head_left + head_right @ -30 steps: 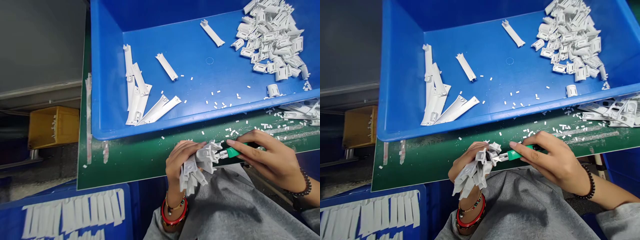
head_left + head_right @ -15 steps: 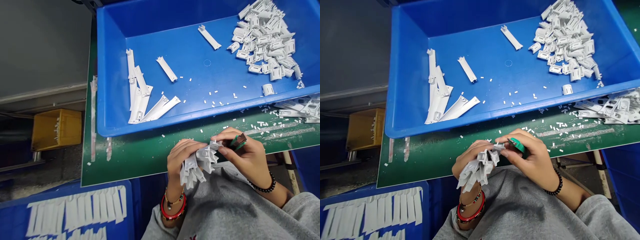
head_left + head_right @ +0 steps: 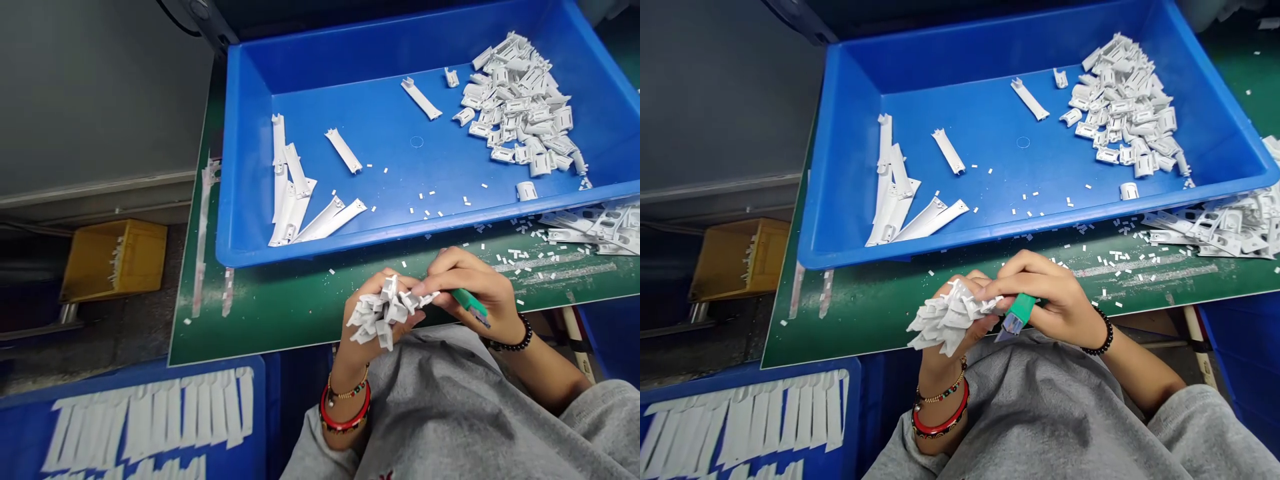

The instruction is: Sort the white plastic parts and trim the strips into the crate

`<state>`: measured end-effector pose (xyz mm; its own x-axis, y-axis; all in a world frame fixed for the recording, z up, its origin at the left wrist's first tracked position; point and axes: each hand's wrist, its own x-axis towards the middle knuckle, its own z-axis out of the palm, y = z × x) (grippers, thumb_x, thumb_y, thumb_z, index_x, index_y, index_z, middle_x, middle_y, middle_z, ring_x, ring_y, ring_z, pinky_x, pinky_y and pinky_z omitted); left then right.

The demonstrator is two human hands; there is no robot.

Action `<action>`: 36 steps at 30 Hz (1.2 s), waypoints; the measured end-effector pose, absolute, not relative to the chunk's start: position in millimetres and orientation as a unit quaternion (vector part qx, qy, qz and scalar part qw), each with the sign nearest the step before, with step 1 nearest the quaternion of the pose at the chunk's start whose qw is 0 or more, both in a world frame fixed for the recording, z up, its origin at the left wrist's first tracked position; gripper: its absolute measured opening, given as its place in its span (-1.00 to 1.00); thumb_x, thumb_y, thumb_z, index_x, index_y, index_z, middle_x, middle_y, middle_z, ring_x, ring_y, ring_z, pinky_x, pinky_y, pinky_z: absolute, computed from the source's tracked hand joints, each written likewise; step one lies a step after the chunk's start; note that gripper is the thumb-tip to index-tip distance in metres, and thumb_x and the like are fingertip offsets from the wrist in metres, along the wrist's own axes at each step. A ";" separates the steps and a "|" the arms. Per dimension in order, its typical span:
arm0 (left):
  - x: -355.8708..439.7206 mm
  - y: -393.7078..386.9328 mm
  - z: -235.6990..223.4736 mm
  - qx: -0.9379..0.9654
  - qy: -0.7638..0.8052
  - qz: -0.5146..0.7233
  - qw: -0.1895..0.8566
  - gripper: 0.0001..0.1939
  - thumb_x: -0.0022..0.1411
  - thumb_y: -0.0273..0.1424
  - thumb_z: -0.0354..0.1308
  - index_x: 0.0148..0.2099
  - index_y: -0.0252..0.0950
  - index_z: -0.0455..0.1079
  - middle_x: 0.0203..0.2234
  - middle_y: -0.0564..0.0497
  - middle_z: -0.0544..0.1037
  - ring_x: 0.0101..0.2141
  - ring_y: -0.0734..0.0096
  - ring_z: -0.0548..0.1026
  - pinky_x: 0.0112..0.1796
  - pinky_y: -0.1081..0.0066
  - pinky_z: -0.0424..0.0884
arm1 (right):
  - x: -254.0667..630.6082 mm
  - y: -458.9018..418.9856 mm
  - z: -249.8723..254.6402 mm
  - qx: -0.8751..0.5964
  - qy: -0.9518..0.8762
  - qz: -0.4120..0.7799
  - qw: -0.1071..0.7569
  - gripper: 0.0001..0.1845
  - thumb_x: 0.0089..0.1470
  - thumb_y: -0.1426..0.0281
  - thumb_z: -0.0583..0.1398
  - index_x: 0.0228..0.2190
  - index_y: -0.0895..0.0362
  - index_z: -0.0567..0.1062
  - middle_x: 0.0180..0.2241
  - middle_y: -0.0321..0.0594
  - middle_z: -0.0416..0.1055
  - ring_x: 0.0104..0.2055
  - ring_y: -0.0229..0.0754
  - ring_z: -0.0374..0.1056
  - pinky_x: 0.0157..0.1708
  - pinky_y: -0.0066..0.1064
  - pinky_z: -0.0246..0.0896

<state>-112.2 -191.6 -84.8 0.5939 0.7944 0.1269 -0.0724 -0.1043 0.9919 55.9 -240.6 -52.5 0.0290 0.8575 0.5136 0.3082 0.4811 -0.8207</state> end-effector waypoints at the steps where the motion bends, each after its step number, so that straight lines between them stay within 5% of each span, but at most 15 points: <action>1: -111.8 -191.5 -85.0 0.647 0.264 0.367 0.614 -0.75 0.20 -0.22 0.32 -0.26 -0.23 0.35 -0.36 0.06 0.57 -0.39 0.43 0.48 -0.35 0.42 0.46 | 56.5 -239.8 -53.6 -0.436 -0.655 0.247 0.565 -0.79 0.29 0.42 0.15 -0.19 0.07 0.61 -0.37 -0.22 0.42 -0.36 -0.26 0.36 -0.38 -0.41 0.34; 5: -110.8 -192.0 -84.4 0.649 0.212 0.393 0.616 -0.86 0.24 -0.39 0.28 -0.28 -0.23 0.34 -0.34 0.08 0.54 -0.35 0.50 0.47 -0.32 0.50 0.42 | 59.6 -237.8 -57.2 -0.404 -0.671 0.265 0.562 -0.78 0.32 0.38 0.13 -0.19 0.10 0.61 -0.38 -0.21 0.40 -0.36 -0.26 0.35 -0.34 -0.40 0.33; 11: -110.3 -189.5 -82.5 0.670 0.207 0.385 0.600 -0.79 0.19 -0.35 0.32 -0.12 -0.19 0.43 -0.44 0.13 0.51 -0.49 0.50 0.46 -0.43 0.48 0.43 | 66.5 -234.9 -54.1 -0.415 -0.697 0.300 0.503 -0.66 0.36 0.26 0.06 -0.23 0.08 0.61 -0.38 -0.21 0.37 -0.36 -0.25 0.33 -0.35 -0.37 0.33; 16: -109.3 -192.2 -84.0 0.705 0.233 0.443 0.502 -0.78 0.14 -0.45 0.34 -0.16 -0.21 0.44 -0.31 0.05 0.62 -0.34 0.38 0.56 -0.26 0.36 0.46 | 72.1 -252.5 -45.9 -0.508 -0.689 0.255 0.450 -0.63 0.37 0.21 0.03 0.00 0.10 0.51 -0.29 -0.15 0.40 -0.26 -0.16 0.35 -0.30 -0.32 0.33; 19: -108.7 -195.8 -84.7 0.692 0.215 0.465 0.508 -0.78 0.17 -0.44 0.33 -0.12 -0.23 0.46 -0.28 0.01 0.63 -0.30 0.33 0.57 -0.25 0.31 0.44 | 72.6 -269.9 -39.1 -0.559 -0.694 0.240 0.385 -0.57 0.41 0.18 -0.07 -0.02 0.13 0.47 -0.28 -0.12 0.43 -0.26 -0.13 0.34 -0.28 -0.31 0.29; 28: -105.0 -198.5 -84.3 0.709 0.220 0.477 0.470 -0.79 0.24 -0.44 0.27 -0.06 -0.25 0.48 -0.24 -0.03 0.63 -0.29 0.30 0.54 -0.26 0.27 0.43 | 74.5 -284.3 -20.3 -0.621 -0.718 0.172 0.264 -0.68 0.41 0.29 -0.04 -0.18 0.13 0.45 -0.43 -0.21 0.39 -0.40 -0.20 0.30 -0.44 -0.41 0.15; 36: -97.7 -203.9 -84.3 0.709 0.245 0.510 0.420 -0.86 0.29 -0.51 0.16 -0.12 -0.27 0.50 -0.25 -0.03 0.61 -0.32 0.35 0.51 -0.34 0.32 0.42 | 75.2 -290.0 -15.8 -0.642 -0.713 0.132 0.249 -0.75 0.38 0.29 0.04 -0.16 0.13 0.48 -0.44 -0.21 0.39 -0.42 -0.18 0.29 -0.43 -0.39 0.16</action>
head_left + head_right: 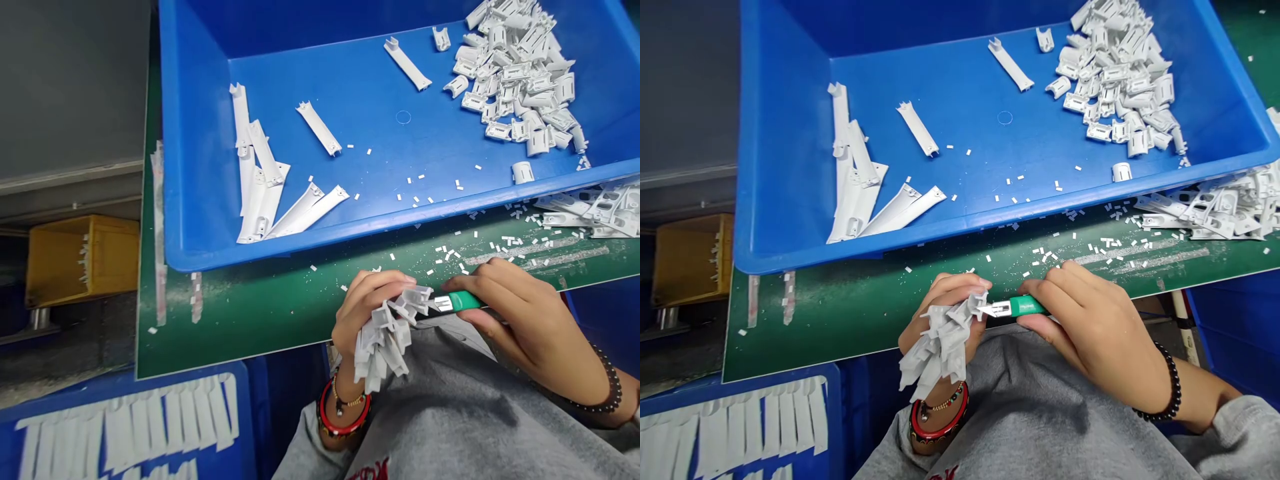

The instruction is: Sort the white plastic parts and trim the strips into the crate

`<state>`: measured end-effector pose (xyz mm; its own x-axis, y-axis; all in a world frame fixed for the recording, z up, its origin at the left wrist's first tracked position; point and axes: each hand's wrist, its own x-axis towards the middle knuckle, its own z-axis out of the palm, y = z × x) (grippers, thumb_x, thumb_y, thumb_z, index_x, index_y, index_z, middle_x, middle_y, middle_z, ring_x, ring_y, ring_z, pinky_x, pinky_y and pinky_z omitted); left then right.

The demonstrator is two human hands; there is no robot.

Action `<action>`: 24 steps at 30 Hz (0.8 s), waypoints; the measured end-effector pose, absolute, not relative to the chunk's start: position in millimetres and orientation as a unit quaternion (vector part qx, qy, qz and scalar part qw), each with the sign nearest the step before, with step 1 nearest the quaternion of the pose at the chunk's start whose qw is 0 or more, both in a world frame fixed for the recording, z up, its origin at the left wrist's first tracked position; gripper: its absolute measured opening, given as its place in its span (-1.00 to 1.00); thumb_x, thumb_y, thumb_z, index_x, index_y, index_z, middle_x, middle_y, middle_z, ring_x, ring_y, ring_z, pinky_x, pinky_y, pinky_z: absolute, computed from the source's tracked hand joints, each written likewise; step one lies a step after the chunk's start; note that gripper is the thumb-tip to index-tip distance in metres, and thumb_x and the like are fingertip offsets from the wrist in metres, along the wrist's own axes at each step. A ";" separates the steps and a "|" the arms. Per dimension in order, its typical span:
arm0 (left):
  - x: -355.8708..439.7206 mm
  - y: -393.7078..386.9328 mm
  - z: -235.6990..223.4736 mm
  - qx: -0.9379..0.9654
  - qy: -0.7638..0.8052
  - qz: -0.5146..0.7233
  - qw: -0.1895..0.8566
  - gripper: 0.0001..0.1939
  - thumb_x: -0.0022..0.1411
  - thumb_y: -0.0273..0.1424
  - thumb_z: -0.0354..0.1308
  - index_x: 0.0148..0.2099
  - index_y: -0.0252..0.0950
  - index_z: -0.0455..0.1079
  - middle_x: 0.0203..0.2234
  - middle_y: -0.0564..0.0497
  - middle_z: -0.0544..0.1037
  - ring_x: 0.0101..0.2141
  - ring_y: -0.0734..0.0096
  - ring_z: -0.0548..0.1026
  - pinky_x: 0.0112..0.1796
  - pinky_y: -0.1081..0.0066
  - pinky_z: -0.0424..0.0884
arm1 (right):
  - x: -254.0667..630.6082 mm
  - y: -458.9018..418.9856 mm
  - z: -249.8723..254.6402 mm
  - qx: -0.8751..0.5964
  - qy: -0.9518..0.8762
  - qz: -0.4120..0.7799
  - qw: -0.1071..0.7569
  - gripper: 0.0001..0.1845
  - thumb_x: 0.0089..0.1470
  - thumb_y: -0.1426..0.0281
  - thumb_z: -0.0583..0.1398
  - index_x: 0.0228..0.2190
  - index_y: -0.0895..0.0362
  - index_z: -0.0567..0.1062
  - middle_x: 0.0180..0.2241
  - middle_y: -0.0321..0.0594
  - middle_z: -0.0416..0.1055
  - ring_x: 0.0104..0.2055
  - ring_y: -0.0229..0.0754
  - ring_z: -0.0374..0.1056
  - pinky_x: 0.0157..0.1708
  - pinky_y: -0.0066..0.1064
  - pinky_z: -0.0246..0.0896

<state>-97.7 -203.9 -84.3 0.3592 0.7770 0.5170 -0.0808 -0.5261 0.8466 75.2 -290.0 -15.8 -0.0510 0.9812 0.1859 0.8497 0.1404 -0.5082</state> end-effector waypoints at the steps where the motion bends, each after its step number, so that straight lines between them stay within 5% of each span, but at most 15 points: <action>1: -97.6 -204.1 -85.2 0.710 0.247 0.512 0.416 -0.86 0.28 -0.51 0.17 -0.13 -0.27 0.50 -0.25 -0.02 0.61 -0.32 0.35 0.51 -0.34 0.32 0.42 | 73.8 -291.5 -16.6 -0.647 -0.710 0.115 0.252 -0.77 0.36 0.29 0.07 -0.15 0.12 0.48 -0.45 -0.22 0.39 -0.43 -0.19 0.28 -0.43 -0.39 0.16; 8: -98.2 -202.9 -87.5 0.719 0.243 0.512 0.402 -0.84 0.23 -0.55 0.21 -0.13 -0.27 0.48 -0.25 -0.02 0.61 -0.33 0.35 0.50 -0.33 0.30 0.41 | 70.7 -296.6 -20.6 -0.698 -0.659 0.010 0.279 -0.77 0.26 0.38 0.20 -0.05 0.06 0.50 -0.46 -0.22 0.40 -0.43 -0.13 0.27 -0.39 -0.31 0.15; 19: -98.1 -203.6 -87.7 0.722 0.240 0.508 0.404 -0.84 0.26 -0.53 0.18 -0.12 -0.23 0.49 -0.23 -0.01 0.62 -0.31 0.35 0.52 -0.30 0.28 0.44 | 71.1 -292.9 -23.8 -0.708 -0.656 0.051 0.257 -0.76 0.32 0.33 0.12 -0.04 0.08 0.50 -0.46 -0.22 0.43 -0.44 -0.15 0.32 -0.40 -0.34 0.21; 24: -96.1 -203.3 -85.1 0.717 0.244 0.514 0.403 -0.84 0.27 -0.50 0.19 -0.12 -0.18 0.49 -0.25 0.00 0.62 -0.34 0.34 0.51 -0.37 0.28 0.44 | 70.2 -290.4 -14.6 -0.679 -0.653 0.118 0.313 -0.73 0.37 0.38 -0.04 -0.17 0.09 0.44 -0.38 -0.18 0.45 -0.41 -0.19 0.38 -0.43 -0.40 0.24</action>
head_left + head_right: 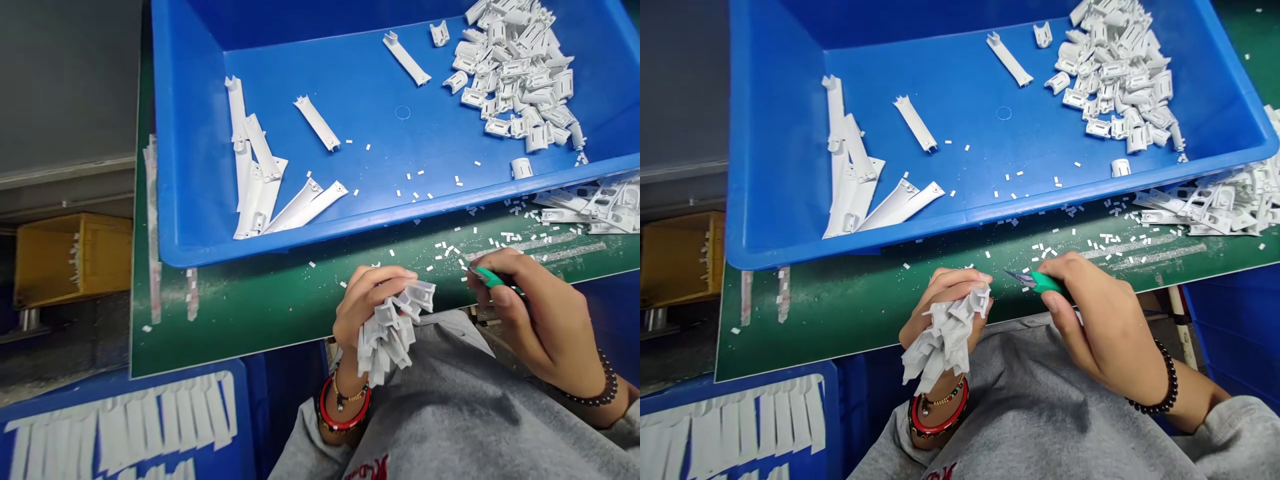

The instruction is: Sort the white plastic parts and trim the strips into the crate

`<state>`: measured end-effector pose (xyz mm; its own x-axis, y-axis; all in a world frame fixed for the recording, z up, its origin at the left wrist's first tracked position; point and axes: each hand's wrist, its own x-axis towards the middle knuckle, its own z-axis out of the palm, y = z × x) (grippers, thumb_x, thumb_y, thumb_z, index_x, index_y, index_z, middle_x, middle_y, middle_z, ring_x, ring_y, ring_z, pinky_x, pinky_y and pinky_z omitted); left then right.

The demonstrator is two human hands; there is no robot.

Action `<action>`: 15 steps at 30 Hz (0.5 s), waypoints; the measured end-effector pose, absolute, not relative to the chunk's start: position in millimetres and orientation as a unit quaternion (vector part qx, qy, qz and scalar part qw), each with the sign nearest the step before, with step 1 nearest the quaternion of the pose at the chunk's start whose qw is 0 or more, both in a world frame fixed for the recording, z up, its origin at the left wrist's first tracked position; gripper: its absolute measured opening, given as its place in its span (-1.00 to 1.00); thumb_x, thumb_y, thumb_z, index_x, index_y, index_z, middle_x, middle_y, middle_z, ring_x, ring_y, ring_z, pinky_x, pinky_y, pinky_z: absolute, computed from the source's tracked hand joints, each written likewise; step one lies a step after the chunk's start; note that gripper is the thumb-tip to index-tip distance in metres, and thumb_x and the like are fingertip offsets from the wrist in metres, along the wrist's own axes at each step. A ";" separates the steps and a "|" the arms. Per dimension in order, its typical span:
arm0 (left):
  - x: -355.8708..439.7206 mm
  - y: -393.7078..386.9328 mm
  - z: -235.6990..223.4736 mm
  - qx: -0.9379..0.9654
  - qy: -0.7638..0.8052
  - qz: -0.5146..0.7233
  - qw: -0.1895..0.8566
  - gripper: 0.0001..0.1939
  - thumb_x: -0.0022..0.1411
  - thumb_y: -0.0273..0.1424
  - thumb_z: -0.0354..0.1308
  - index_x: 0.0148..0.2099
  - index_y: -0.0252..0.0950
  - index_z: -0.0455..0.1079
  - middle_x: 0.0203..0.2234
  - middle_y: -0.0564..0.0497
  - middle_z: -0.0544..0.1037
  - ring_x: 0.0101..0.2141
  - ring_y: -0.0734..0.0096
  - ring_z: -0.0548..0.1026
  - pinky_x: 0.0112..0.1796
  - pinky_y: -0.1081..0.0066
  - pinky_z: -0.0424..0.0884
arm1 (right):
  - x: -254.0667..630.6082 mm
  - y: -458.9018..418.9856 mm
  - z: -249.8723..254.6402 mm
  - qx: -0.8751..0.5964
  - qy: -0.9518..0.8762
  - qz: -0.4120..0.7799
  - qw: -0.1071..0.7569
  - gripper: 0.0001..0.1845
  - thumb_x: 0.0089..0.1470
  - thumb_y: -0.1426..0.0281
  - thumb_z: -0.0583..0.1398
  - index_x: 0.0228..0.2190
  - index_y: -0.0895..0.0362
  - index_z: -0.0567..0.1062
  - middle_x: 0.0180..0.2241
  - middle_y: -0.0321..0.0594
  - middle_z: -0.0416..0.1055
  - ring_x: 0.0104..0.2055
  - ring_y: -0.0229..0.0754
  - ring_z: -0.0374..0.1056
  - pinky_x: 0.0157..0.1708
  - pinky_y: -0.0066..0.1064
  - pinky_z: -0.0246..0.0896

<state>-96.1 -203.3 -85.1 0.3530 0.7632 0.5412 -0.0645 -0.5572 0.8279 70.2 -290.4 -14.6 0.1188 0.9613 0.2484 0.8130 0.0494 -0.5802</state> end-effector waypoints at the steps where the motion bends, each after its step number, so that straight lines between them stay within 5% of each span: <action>1: -96.2 -203.4 -84.8 0.714 0.244 0.515 0.407 -0.84 0.27 -0.50 0.20 -0.12 -0.18 0.50 -0.25 0.00 0.61 -0.34 0.33 0.51 -0.37 0.27 0.44 | 68.6 -289.3 -12.2 -0.669 -0.660 0.133 0.315 -0.70 0.38 0.39 -0.09 -0.23 0.10 0.42 -0.42 -0.20 0.42 -0.44 -0.21 0.36 -0.47 -0.41 0.21; 9: -99.1 -206.4 -86.7 0.703 0.240 0.510 0.434 -0.84 0.30 -0.45 0.21 -0.07 -0.21 0.50 -0.19 -0.01 0.62 -0.27 0.32 0.51 -0.28 0.26 0.41 | 61.0 -277.4 -12.6 -0.641 -0.725 0.106 0.228 -0.56 0.38 0.15 -0.01 -0.47 0.12 0.32 -0.59 -0.35 0.19 -0.63 -0.34 0.07 -0.62 -0.45 -0.14; 15: -97.5 -206.4 -86.1 0.711 0.248 0.504 0.423 -0.88 0.31 -0.42 0.20 -0.10 -0.22 0.50 -0.20 -0.02 0.62 -0.28 0.34 0.49 -0.30 0.30 0.42 | 60.7 -272.9 -12.2 -0.644 -0.733 0.052 0.212 -0.51 0.38 0.18 0.01 -0.57 0.12 0.27 -0.66 -0.37 0.12 -0.65 -0.36 0.01 -0.62 -0.47 -0.16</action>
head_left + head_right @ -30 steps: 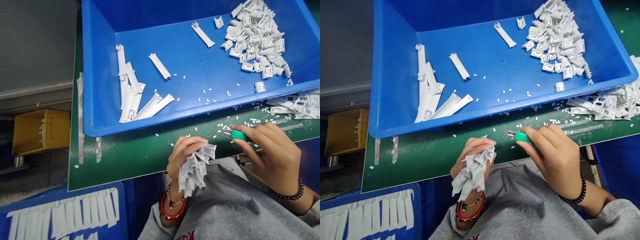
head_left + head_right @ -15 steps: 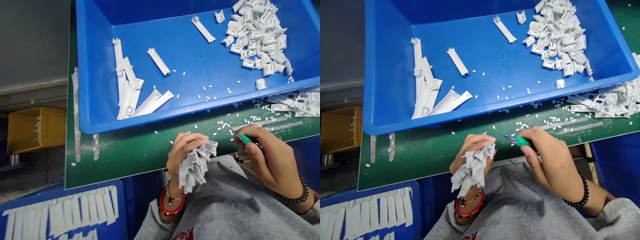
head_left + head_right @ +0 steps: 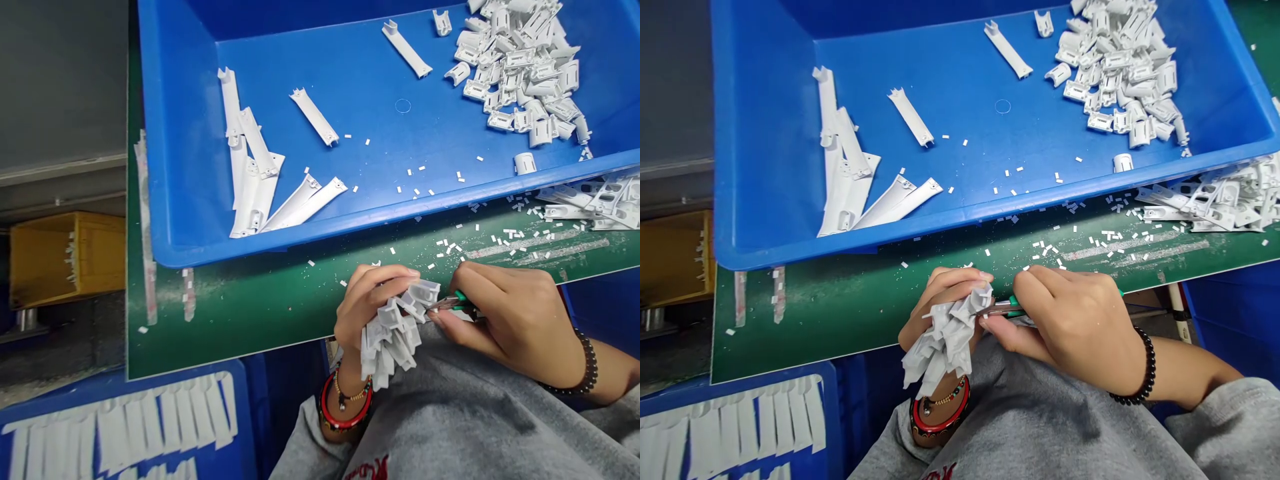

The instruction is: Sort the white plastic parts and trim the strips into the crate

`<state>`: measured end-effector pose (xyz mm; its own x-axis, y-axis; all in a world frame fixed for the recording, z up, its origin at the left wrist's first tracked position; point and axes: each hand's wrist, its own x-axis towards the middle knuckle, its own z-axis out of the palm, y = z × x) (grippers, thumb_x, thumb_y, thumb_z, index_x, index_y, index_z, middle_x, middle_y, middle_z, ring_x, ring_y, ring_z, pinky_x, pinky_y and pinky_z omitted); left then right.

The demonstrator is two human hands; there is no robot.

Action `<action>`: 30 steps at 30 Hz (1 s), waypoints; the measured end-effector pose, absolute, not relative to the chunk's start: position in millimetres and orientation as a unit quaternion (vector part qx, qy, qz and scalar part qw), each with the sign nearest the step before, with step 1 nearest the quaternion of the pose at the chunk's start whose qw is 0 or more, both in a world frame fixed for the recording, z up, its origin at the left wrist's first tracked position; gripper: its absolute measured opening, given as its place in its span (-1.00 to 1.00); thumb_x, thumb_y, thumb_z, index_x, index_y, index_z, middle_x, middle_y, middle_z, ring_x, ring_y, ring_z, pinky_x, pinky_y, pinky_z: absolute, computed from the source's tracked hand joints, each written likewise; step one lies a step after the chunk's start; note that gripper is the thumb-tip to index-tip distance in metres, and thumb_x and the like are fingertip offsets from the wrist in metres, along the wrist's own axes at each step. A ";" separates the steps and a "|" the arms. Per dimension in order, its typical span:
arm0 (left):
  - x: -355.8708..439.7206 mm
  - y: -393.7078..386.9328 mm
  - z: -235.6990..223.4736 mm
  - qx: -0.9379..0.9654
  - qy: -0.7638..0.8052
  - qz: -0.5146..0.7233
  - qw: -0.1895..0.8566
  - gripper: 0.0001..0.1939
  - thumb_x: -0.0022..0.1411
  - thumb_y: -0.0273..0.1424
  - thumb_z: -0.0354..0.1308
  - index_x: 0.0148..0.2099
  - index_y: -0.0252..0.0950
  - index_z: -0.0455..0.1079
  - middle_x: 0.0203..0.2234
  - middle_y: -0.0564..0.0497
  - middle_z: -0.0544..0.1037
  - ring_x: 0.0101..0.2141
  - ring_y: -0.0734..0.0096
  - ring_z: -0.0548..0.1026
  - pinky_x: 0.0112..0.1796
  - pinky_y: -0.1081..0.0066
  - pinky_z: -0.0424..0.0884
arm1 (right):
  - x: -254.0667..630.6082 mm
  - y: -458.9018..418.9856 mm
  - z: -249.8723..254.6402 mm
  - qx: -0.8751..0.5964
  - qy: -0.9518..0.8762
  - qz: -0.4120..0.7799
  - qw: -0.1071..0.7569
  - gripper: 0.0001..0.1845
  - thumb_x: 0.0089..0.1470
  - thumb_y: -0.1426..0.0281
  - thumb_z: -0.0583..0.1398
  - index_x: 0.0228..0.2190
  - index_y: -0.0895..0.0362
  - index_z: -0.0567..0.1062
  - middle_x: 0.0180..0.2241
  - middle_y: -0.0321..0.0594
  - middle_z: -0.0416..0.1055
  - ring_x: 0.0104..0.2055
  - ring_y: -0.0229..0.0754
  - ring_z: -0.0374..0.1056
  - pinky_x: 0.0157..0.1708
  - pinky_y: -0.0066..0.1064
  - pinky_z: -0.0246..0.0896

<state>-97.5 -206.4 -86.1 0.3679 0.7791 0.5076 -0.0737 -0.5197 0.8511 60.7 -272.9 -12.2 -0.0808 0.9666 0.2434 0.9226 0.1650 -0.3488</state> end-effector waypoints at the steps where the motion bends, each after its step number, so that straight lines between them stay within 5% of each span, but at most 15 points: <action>1: -97.7 -206.4 -86.4 0.711 0.249 0.505 0.423 -0.88 0.31 -0.42 0.21 -0.09 -0.22 0.50 -0.20 -0.02 0.62 -0.28 0.34 0.49 -0.30 0.30 0.42 | 60.4 -272.7 -12.5 -0.643 -0.735 0.045 0.210 -0.50 0.37 0.17 0.01 -0.58 0.12 0.27 -0.67 -0.37 0.12 -0.66 -0.35 0.00 -0.62 -0.47 -0.16; 12: -99.4 -208.0 -91.4 0.701 0.242 0.510 0.436 -0.80 0.30 -0.53 0.19 -0.03 -0.26 0.49 -0.15 -0.03 0.60 -0.23 0.35 0.50 -0.25 0.31 0.43 | 63.5 -271.8 -17.9 -0.632 -0.754 0.004 0.179 -0.41 0.39 0.08 -0.07 -0.58 0.12 0.30 -0.68 -0.35 0.12 -0.64 -0.32 0.01 -0.58 -0.43 -0.18; 17: -98.2 -206.5 -90.7 0.708 0.239 0.514 0.421 -0.78 0.33 -0.50 0.16 0.00 -0.20 0.48 -0.16 -0.03 0.61 -0.24 0.31 0.50 -0.27 0.27 0.44 | 62.5 -278.3 -19.8 -0.624 -0.739 0.051 0.250 -0.47 0.42 0.18 -0.12 -0.40 0.15 0.46 -0.51 -0.23 0.28 -0.50 -0.25 0.19 -0.49 -0.42 0.08; 22: -96.7 -203.1 -88.4 0.712 0.218 0.526 0.412 -0.77 0.26 -0.60 0.19 -0.04 -0.32 0.48 -0.18 -0.07 0.60 -0.24 0.35 0.50 -0.26 0.31 0.43 | 63.8 -284.8 -21.9 -0.648 -0.710 -0.002 0.276 -0.72 0.31 0.36 0.11 0.00 0.06 0.51 -0.30 -0.15 0.37 -0.31 -0.15 0.31 -0.31 -0.32 0.27; 30: -97.8 -203.5 -90.7 0.719 0.218 0.521 0.405 -0.74 0.22 -0.63 0.23 -0.05 -0.31 0.47 -0.17 -0.03 0.59 -0.22 0.39 0.51 -0.21 0.34 0.42 | 68.4 -283.8 -29.1 -0.681 -0.653 -0.020 0.330 -0.70 0.21 0.44 0.24 -0.03 -0.03 0.56 -0.32 -0.19 0.38 -0.31 -0.15 0.34 -0.30 -0.31 0.30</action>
